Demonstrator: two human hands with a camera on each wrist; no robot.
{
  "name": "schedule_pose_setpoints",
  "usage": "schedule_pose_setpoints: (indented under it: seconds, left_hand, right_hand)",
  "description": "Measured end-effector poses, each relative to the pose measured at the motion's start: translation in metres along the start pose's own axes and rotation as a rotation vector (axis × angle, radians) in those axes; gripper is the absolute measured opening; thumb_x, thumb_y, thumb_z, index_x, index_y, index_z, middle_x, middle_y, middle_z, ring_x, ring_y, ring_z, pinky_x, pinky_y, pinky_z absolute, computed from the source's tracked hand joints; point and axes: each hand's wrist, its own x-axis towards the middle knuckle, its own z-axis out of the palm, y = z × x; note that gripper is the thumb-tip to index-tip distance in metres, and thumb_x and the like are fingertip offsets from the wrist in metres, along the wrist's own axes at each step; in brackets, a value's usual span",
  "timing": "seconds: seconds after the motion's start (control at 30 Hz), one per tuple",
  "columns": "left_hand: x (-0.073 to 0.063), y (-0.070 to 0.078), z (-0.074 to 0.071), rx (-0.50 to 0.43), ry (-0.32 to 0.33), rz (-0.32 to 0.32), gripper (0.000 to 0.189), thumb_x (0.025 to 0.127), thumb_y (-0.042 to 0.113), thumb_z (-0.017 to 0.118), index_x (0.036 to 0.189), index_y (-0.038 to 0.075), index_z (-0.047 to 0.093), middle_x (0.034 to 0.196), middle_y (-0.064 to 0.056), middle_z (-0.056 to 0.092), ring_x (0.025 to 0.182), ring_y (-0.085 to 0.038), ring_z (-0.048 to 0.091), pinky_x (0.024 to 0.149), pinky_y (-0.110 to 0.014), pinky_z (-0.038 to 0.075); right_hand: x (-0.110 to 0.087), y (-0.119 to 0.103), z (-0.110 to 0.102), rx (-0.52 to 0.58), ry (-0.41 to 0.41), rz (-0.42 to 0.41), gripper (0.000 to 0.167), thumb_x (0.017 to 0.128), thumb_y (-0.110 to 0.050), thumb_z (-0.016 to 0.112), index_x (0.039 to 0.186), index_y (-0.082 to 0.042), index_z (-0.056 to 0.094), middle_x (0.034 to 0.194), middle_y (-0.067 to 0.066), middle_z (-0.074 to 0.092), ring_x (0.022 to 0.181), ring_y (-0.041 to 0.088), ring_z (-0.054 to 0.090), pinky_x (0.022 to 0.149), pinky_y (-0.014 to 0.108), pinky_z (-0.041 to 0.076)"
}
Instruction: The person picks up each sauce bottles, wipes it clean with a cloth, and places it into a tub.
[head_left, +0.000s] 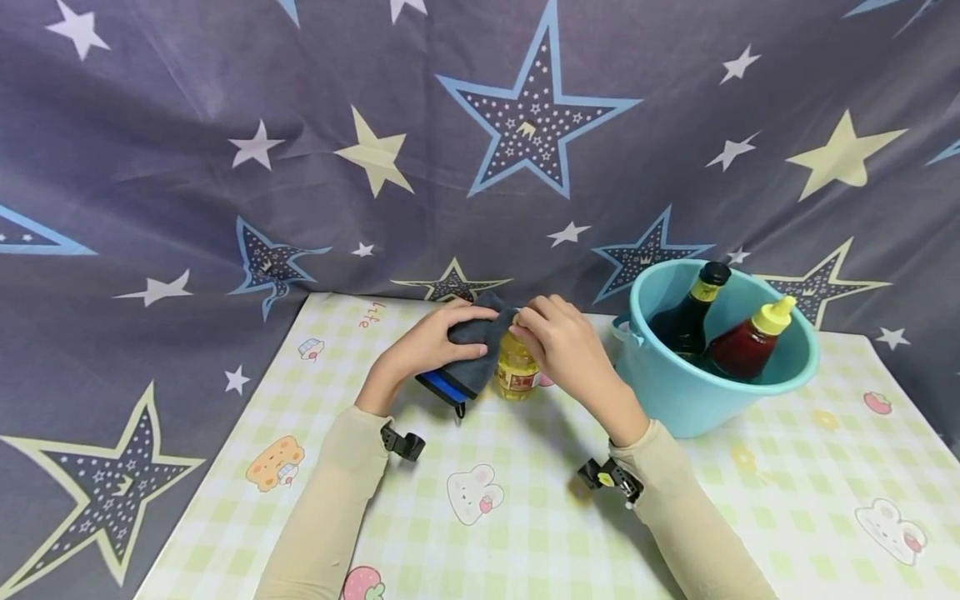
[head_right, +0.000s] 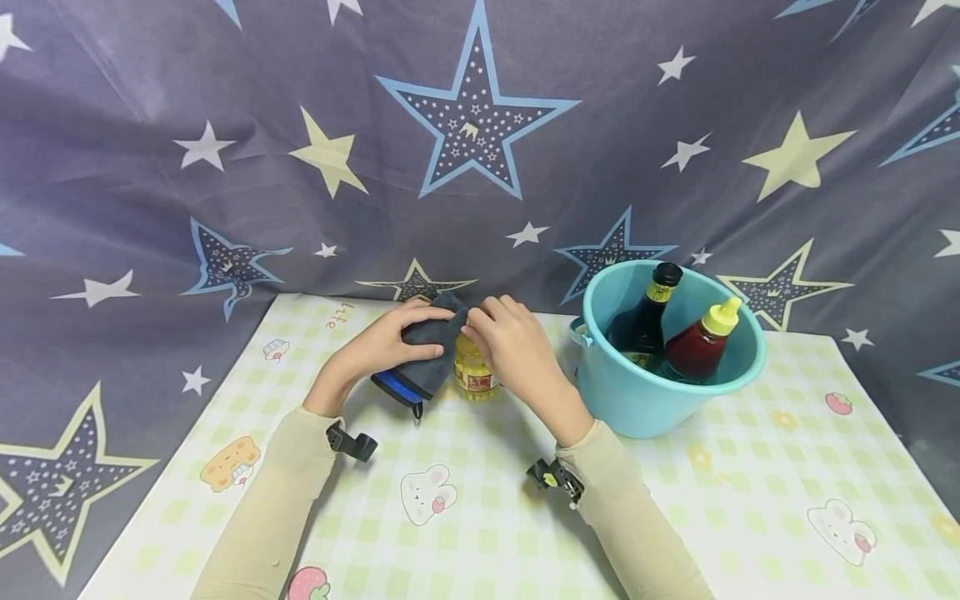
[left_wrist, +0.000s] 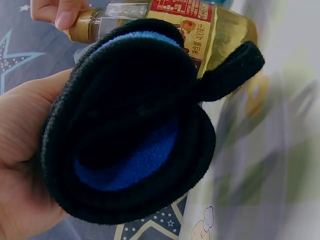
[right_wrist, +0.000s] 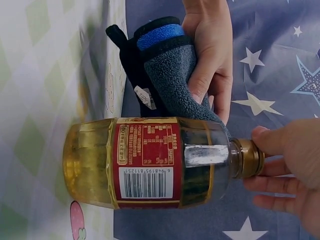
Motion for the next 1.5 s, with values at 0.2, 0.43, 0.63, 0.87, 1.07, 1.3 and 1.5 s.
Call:
schedule_pose_setpoints:
  seconds: [0.2,0.43,0.63,0.87,1.07,1.3,1.5]
  left_hand:
    - [0.0,0.001,0.001,0.044,0.0,-0.005,0.054,0.095,0.023,0.074,0.146,0.018,0.057,0.134,-0.012,0.057,0.11,-0.029,0.058,0.096,-0.048,0.048]
    - [0.0,0.0,0.002,0.09,-0.055,-0.097,0.055,0.096,0.023,0.073,0.147,0.016,0.056,0.159,-0.021,0.039,0.147,-0.04,0.039,0.114,-0.055,0.04]
    - [0.0,-0.002,0.002,0.114,-0.083,-0.142,0.056,0.096,0.023,0.073,0.149,0.017,0.055,0.164,-0.021,0.03,0.151,-0.04,0.032,0.115,-0.055,0.038]
    - [0.001,-0.002,0.004,0.227,-0.09,-0.158,0.056,0.097,0.025,0.073,0.149,0.022,0.055,0.164,-0.016,0.032,0.148,-0.04,0.038,0.113,-0.056,0.04]
    - [0.002,-0.008,0.011,0.315,-0.102,-0.154,0.054,0.097,0.025,0.072,0.148,0.024,0.056,0.161,-0.013,0.038,0.142,-0.038,0.046,0.108,-0.056,0.044]
    - [0.004,-0.014,0.016,0.34,-0.152,-0.185,0.053,0.098,0.026,0.071,0.148,0.027,0.055,0.157,-0.012,0.041,0.136,-0.035,0.052,0.105,-0.055,0.047]
    - [0.001,-0.01,0.005,0.287,-0.106,-0.175,0.051,0.098,0.022,0.07,0.147,0.027,0.057,0.161,-0.017,0.035,0.141,-0.041,0.046,0.105,-0.059,0.046]
  right_hand:
    - [-0.001,0.0,0.0,-0.006,-0.013,0.009,0.011,0.097,-0.015,0.071,0.091,-0.007,0.068,0.088,0.006,0.065,0.076,0.022,0.052,0.07,0.035,0.043]
    - [-0.001,0.001,0.0,0.002,-0.017,0.013,0.011,0.098,-0.015,0.07,0.089,-0.009,0.067,0.087,0.005,0.063,0.075,0.022,0.051,0.069,0.035,0.042]
    - [0.0,0.0,0.0,0.006,-0.012,0.003,0.011,0.098,-0.015,0.07,0.089,-0.008,0.066,0.087,0.005,0.063,0.075,0.022,0.051,0.07,0.035,0.043]
    - [0.002,0.0,-0.001,0.006,0.007,-0.016,0.012,0.095,-0.013,0.073,0.088,-0.007,0.066,0.086,0.006,0.062,0.074,0.022,0.051,0.07,0.034,0.042]
    - [0.002,0.0,-0.001,0.006,0.0,-0.008,0.012,0.095,-0.014,0.074,0.089,-0.007,0.066,0.086,0.006,0.062,0.075,0.023,0.051,0.07,0.035,0.043]
    - [0.002,0.0,-0.001,0.006,0.001,-0.004,0.01,0.094,-0.013,0.074,0.089,-0.008,0.067,0.087,0.006,0.064,0.075,0.022,0.052,0.07,0.036,0.043]
    - [0.001,0.001,-0.001,0.009,0.002,-0.005,0.01,0.095,-0.013,0.073,0.089,-0.008,0.066,0.087,0.006,0.063,0.075,0.023,0.052,0.071,0.036,0.044]
